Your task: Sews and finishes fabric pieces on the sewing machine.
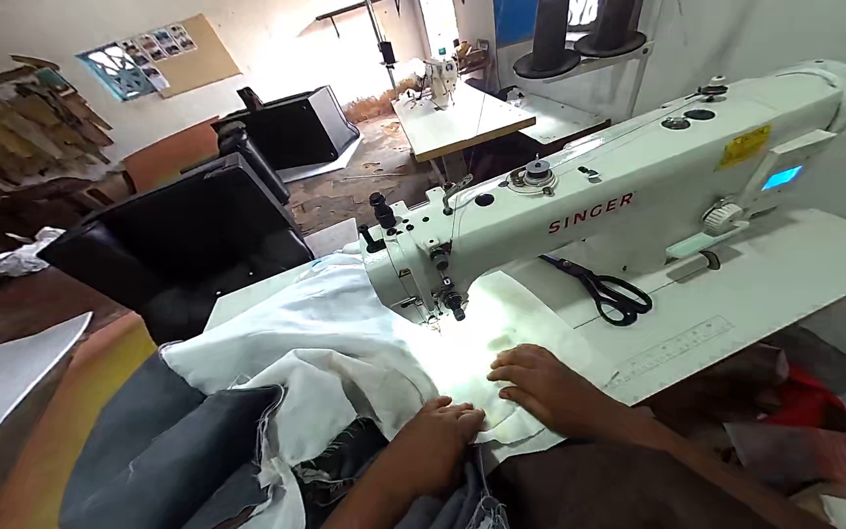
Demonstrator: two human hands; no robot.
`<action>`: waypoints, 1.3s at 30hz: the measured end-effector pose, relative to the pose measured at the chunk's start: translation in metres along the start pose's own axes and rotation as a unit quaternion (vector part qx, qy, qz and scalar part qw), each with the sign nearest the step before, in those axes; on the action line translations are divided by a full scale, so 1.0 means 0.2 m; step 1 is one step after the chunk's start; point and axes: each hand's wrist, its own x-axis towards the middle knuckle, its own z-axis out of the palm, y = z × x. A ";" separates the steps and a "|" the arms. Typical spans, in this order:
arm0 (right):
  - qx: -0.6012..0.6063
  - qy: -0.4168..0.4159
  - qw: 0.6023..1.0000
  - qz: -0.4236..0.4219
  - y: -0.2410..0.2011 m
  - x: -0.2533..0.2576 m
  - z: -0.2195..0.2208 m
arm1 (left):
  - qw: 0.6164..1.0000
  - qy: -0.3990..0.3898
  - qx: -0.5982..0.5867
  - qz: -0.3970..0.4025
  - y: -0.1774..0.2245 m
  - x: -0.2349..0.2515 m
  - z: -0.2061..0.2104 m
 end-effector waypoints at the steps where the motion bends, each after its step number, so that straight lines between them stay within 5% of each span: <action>1: 0.001 -0.003 1.000 -0.022 -0.01 0.01 0.02 | 1.000 -0.007 0.002 0.000 0.00 0.01 0.00; 4: -0.019 -0.051 0.998 -0.044 -0.02 0.05 0.06 | 0.998 -0.049 0.017 -0.023 0.01 0.00 -0.03; 10: -0.032 -0.136 0.990 0.003 -0.07 0.13 0.10 | 1.000 -0.013 0.014 -0.018 -0.04 -0.04 0.01; 18: -0.073 -0.143 0.984 0.072 -0.18 0.19 0.12 | 0.998 0.036 0.035 0.028 -0.16 -0.10 0.02; 34: -0.105 -0.208 0.964 0.132 -0.09 0.34 0.10 | 0.994 0.023 0.055 -0.090 -0.21 0.01 -0.16; 39: -0.099 -0.170 0.973 0.123 0.00 0.37 0.13 | 0.992 0.043 0.065 -0.102 -0.26 0.05 -0.20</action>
